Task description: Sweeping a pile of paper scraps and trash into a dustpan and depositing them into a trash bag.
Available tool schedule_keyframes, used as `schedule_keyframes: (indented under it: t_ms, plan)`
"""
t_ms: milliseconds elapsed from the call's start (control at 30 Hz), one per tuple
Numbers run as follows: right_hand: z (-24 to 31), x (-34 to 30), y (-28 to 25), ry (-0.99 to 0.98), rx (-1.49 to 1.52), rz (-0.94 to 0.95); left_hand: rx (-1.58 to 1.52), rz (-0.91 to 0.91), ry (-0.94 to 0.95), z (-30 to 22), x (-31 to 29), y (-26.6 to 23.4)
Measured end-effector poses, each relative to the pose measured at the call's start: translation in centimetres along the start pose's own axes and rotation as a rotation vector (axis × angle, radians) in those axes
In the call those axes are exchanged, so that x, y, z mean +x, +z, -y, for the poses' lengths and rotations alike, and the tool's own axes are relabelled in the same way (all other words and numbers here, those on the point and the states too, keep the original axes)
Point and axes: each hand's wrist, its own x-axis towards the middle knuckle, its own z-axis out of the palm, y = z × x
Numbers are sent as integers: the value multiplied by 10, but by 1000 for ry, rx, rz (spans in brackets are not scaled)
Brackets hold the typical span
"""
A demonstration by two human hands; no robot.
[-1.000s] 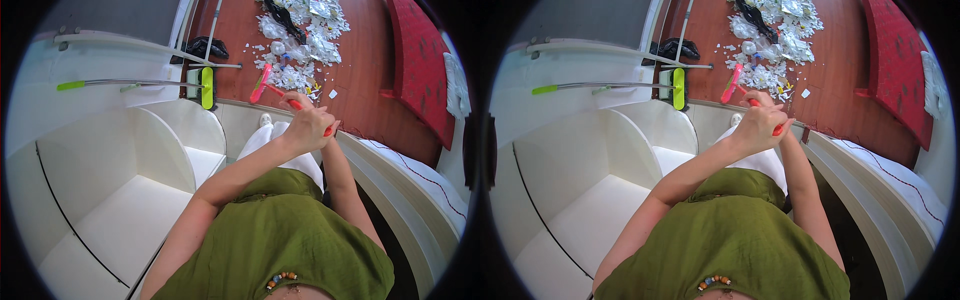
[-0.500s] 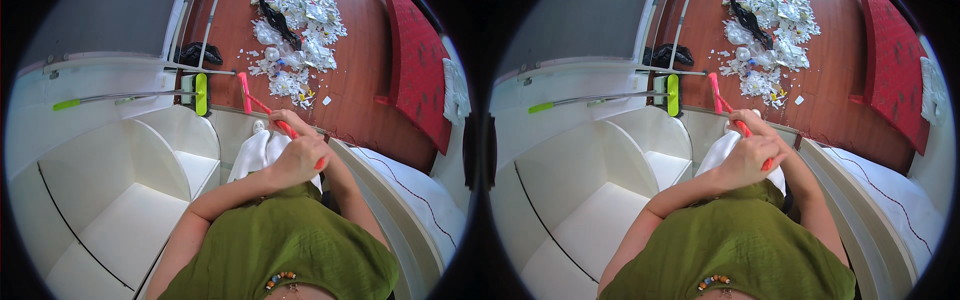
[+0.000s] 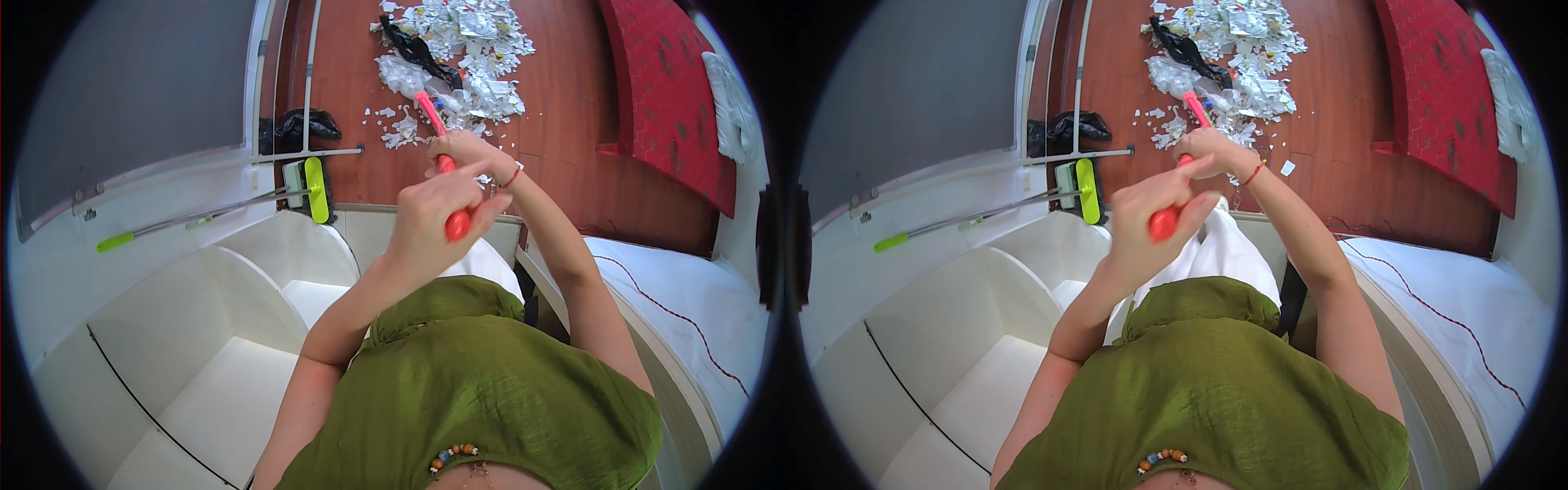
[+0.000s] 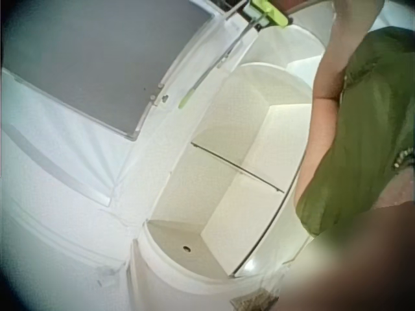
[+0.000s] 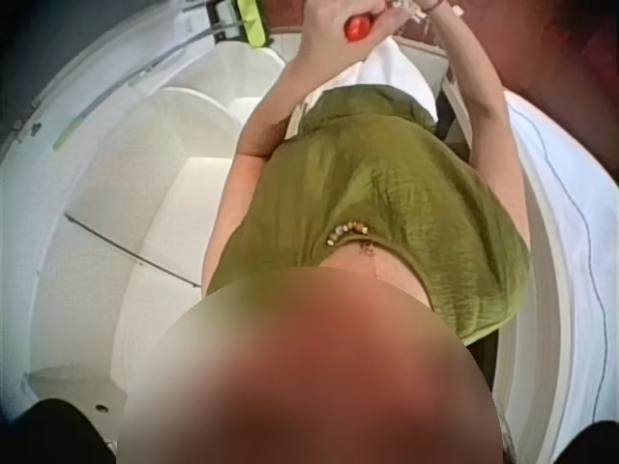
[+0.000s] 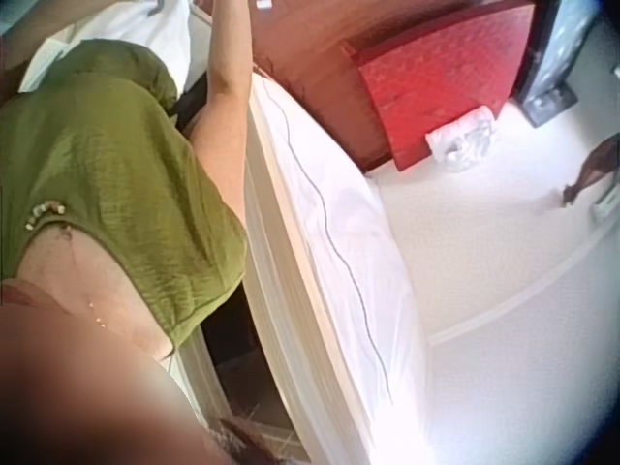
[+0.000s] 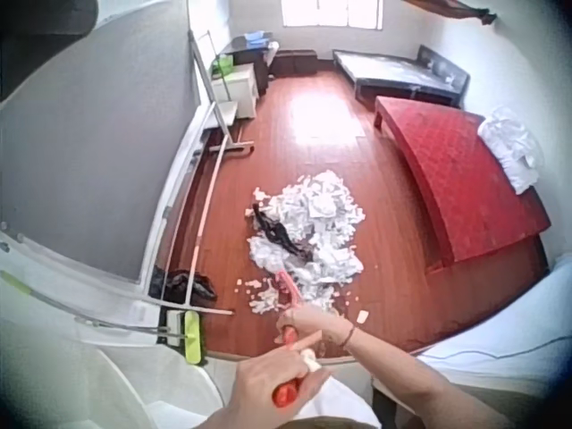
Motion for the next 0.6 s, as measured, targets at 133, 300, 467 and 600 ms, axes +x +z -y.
schedule_keyframes:
  t_ms: [133,300,467,600]
  plan:
    - [42,-21,-27,42,-93,-43,-11,142,183,-46,10,-24]
    - [64,-61,-17,135,-37,-189,-333,371,244,-48,21,-24]
    - [60,-95,22,455,123,-334,-459,588,236,-3,34,-3]
    - [53,-105,56,773,246,-515,-457,724,141,32,59,12]
